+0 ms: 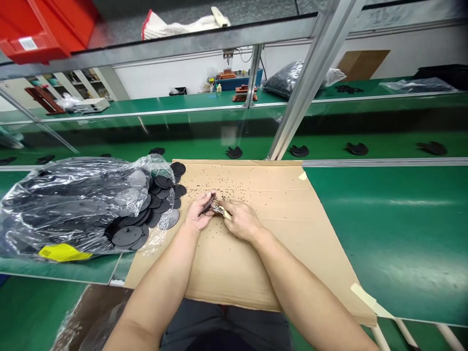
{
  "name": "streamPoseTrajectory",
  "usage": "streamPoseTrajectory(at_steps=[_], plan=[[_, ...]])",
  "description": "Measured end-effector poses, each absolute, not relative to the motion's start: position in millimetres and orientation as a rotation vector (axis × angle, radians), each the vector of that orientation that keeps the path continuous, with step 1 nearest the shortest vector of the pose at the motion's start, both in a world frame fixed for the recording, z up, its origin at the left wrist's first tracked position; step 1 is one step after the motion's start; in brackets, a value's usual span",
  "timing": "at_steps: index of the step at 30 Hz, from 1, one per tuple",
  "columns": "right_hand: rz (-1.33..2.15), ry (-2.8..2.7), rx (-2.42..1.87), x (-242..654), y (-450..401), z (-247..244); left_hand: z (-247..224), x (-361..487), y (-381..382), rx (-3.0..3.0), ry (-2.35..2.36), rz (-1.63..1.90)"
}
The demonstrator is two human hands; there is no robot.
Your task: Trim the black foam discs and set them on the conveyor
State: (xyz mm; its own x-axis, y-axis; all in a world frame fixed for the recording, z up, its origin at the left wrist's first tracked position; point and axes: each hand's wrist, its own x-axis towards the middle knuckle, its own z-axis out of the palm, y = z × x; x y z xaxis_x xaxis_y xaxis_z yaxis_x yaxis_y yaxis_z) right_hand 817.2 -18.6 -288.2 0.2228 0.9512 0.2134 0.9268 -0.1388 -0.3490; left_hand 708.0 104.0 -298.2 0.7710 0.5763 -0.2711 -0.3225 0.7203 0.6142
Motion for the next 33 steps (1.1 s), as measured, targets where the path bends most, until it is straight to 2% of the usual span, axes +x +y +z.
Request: streamPoseTrajectory(at_steps=[5,13,22,30,33], plan=[[0.251,-1.729,-2.035,818.8,-19.9,-289.9,-295.8,708.2,102.2,0.632,0.526,0.544],[0.142,-1.757,-2.197,817.1,-19.7,-284.8,-303.7,710.8,101.8,0.700,0.544,0.638],[0.242,-1.761,-2.262,815.5,-19.6,-280.3,-305.5,710.0,101.9,0.718,0.555,0.645],[0.546,-1.281,-1.677,817.1,-15.0,-295.5,-297.6,706.5,104.9,0.410,0.368,0.500],[1.015,-0.910,-1.243,822.5,-16.5,-293.6,-300.1,708.5,107.1,0.379,0.404,0.568]])
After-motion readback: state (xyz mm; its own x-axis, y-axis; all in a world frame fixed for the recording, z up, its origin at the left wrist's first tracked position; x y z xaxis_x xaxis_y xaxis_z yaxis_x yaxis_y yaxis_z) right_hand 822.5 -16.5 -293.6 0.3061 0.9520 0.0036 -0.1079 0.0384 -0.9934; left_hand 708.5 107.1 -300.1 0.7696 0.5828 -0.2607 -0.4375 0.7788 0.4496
